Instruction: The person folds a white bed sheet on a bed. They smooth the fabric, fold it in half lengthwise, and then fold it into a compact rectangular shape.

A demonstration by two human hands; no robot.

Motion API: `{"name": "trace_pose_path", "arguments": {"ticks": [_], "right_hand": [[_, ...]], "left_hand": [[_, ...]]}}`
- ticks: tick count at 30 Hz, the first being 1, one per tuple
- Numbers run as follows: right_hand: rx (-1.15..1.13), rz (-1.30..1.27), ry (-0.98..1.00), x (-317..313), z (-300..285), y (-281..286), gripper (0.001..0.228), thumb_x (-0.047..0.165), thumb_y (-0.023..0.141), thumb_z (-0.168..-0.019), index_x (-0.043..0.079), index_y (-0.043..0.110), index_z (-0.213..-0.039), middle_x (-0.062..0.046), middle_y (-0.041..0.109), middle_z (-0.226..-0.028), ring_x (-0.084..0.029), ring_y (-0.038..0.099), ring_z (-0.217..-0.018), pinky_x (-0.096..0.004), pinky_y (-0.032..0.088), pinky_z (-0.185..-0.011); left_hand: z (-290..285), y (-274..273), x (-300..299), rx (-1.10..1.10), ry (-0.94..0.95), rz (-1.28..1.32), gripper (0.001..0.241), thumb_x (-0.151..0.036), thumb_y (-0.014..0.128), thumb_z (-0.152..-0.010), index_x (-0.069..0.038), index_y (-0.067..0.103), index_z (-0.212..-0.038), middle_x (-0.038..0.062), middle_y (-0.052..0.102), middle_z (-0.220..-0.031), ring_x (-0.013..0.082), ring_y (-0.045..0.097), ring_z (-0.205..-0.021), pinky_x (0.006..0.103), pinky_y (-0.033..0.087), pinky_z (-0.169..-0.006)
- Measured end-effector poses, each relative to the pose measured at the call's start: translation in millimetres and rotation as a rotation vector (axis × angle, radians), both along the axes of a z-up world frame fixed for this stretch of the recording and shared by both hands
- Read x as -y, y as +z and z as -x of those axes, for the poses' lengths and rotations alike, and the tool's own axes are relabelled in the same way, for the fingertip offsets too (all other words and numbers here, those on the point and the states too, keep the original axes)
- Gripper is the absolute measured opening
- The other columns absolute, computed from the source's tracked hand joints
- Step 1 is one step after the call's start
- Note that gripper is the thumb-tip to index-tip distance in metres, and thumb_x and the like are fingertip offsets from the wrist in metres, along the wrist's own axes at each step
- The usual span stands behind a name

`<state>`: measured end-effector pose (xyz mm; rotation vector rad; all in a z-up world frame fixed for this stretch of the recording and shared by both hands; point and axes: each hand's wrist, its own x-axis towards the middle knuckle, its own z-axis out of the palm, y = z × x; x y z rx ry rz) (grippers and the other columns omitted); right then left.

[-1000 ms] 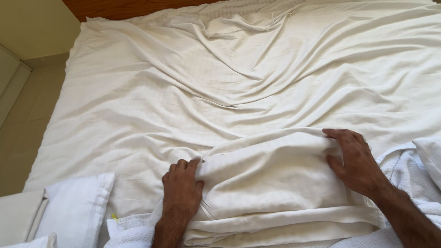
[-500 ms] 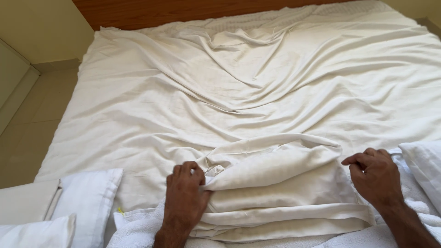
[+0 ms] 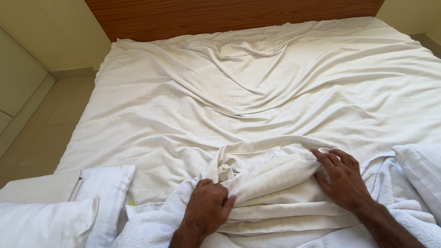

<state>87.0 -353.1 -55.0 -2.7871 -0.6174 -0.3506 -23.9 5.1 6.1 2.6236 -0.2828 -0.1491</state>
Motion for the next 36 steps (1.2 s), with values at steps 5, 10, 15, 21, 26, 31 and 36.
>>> {"name": "trace_pose_path", "arguments": {"ticks": [5,10,15,21,26,31,36], "right_hand": [[-0.125,0.180,-0.130,11.2,-2.7,-14.0,0.059,0.029,0.073,-0.081,0.024,0.060,-0.139,-0.003,0.066,-0.126,-0.024,0.050,-0.129,-0.049,0.032,-0.117],[-0.374,0.260,-0.274,-2.6,2.6,16.1,0.062,0.034,0.074,-0.080,0.025,0.060,-0.139,0.004,0.075,-0.107,-0.019,0.060,-0.120,-0.047,0.035,-0.121],[-0.657,0.307,-0.330,-9.0,7.8,39.5,0.078,0.045,0.081,-0.075,0.022,0.054,-0.144,0.000,0.071,-0.095,-0.019,0.068,-0.102,-0.045,0.050,-0.107],[-0.832,0.101,-0.442,1.6,-8.6,22.7,0.083,0.065,0.066,-0.087,0.026,0.043,-0.156,-0.009,0.074,-0.089,-0.026,0.075,-0.083,-0.044,0.063,-0.078],[-0.594,-0.212,-0.462,19.4,-26.7,-13.5,0.051,0.050,0.049,-0.102,0.017,0.066,-0.137,-0.009,0.075,-0.082,-0.028,0.072,-0.076,-0.045,0.060,-0.076],[-0.302,-0.126,-0.377,12.2,-36.2,-12.4,0.037,0.038,0.058,-0.103,0.018,0.074,-0.129,-0.012,0.067,-0.085,-0.029,0.060,-0.089,-0.047,0.056,-0.083],[-0.098,-0.053,-0.292,14.0,-42.6,-26.8,0.031,0.033,0.073,-0.091,0.019,0.078,-0.118,-0.014,0.064,-0.120,-0.033,0.055,-0.114,-0.044,0.050,-0.099]], "left_hand": [[-7.7,-22.7,-7.1,0.044,0.304,0.008,0.029,-0.031,0.061,-0.099,-0.007,0.069,-0.086,0.013,0.071,-0.086,0.0336,0.069,-0.081,0.0474,0.053,-0.087],[-21.5,-40.7,-8.8,0.025,0.437,-0.029,0.025,-0.030,0.057,-0.100,-0.008,0.068,-0.097,0.011,0.071,-0.098,0.0329,0.071,-0.087,0.0475,0.056,-0.081],[-32.5,-30.9,-6.3,-0.183,0.568,-0.141,0.032,-0.035,0.053,-0.103,-0.010,0.065,-0.118,0.009,0.068,-0.110,0.0297,0.071,-0.096,0.0466,0.055,-0.089],[-42.8,-33.1,-5.0,-0.210,0.557,-0.212,0.037,-0.042,0.057,-0.102,-0.012,0.066,-0.120,0.007,0.067,-0.113,0.0255,0.069,-0.101,0.0460,0.052,-0.094],[-47.6,-42.6,0.0,0.016,0.414,-0.256,0.039,-0.033,0.070,-0.089,-0.012,0.066,-0.121,0.007,0.064,-0.117,0.0254,0.059,-0.109,0.0461,0.045,-0.096],[-55.5,-52.5,2.4,0.050,0.362,-0.185,0.040,-0.027,0.074,-0.085,-0.011,0.066,-0.121,0.008,0.063,-0.117,0.0258,0.053,-0.112,0.0458,0.043,-0.096],[-59.6,-49.0,3.5,-0.038,0.451,-0.054,0.020,-0.025,0.066,-0.093,-0.010,0.066,-0.106,0.008,0.069,-0.101,0.0288,0.060,-0.103,0.0467,0.046,-0.094]]}}
